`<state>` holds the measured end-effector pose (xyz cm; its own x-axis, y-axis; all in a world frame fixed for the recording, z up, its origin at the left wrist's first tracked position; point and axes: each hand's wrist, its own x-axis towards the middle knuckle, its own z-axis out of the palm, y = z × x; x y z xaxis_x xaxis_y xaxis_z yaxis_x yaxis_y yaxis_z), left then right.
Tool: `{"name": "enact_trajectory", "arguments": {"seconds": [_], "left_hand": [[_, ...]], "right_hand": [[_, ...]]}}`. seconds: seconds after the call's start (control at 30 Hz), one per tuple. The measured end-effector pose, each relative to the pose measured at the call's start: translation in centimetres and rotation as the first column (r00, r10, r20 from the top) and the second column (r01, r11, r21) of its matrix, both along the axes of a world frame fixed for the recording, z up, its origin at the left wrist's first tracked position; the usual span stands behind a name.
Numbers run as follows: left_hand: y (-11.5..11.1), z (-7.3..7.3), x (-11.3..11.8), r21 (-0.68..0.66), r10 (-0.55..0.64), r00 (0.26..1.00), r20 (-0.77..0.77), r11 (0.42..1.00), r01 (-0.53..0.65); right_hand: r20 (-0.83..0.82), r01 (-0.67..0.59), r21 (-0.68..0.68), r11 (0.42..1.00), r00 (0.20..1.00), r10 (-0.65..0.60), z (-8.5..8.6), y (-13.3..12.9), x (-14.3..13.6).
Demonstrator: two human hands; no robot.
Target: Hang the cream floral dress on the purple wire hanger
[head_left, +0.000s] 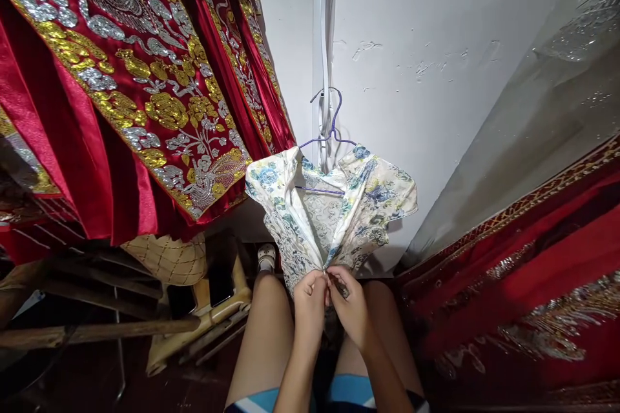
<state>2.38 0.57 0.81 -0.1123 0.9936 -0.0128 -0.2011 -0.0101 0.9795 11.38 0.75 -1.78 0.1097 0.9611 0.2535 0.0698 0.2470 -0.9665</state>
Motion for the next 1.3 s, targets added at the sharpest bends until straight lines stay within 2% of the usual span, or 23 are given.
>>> {"name": "enact_trajectory", "arguments": {"seconds": [0.23,0.43,0.6,0.73,0.87,0.97,1.1,1.2,1.3], "left_hand": [[-0.4,1.1,-0.6,0.081,-0.035,0.988,-0.153,0.996,0.047],[-1.0,1.8,-0.6,0.079,-0.144,0.976,-0.161,0.984,0.158],[-0.9,1.9,-1.2,0.067,-0.209,0.972,-0.105,0.974,0.216],[-0.7,1.6,-1.9,-0.008,-0.180,0.983,0.045,0.984,0.181],[-0.5,1.6,-2.3,-0.035,-0.157,0.985,0.069,0.987,0.160],[-0.6,2.0,-2.1,-0.019,-0.176,0.984,0.043,0.984,0.177],[-1.0,2.6,-1.6,0.035,-0.162,0.986,-0.032,0.986,0.163],[-1.4,2.9,-1.4,0.075,-0.113,0.983,-0.146,0.989,0.125],[-1.8,3.0,-1.6,0.115,-0.110,0.950,-0.292,0.982,0.149]], "right_hand": [[-0.088,0.005,-0.026,1.000,0.996,-0.007,1.7,-0.6,0.4],[-0.089,-0.084,-0.060,0.995,0.993,0.079,3.2,-1.4,1.6],[-0.052,-0.089,-0.099,0.991,0.995,0.084,4.6,-1.7,1.8],[-0.111,-0.145,-0.100,0.984,0.985,0.134,4.0,-1.5,1.3],[-0.174,-0.141,-0.084,0.986,0.977,0.125,2.8,-1.4,0.8],[-0.162,-0.094,-0.093,0.991,0.984,0.078,2.6,-1.4,0.9],[-0.142,-0.057,-0.112,0.992,0.989,0.041,3.1,-1.6,1.4],[-0.132,-0.040,-0.097,0.995,0.991,0.027,3.9,-1.9,1.6],[-0.106,-0.032,-0.065,0.997,0.994,0.025,4.4,-2.0,1.4]]}}
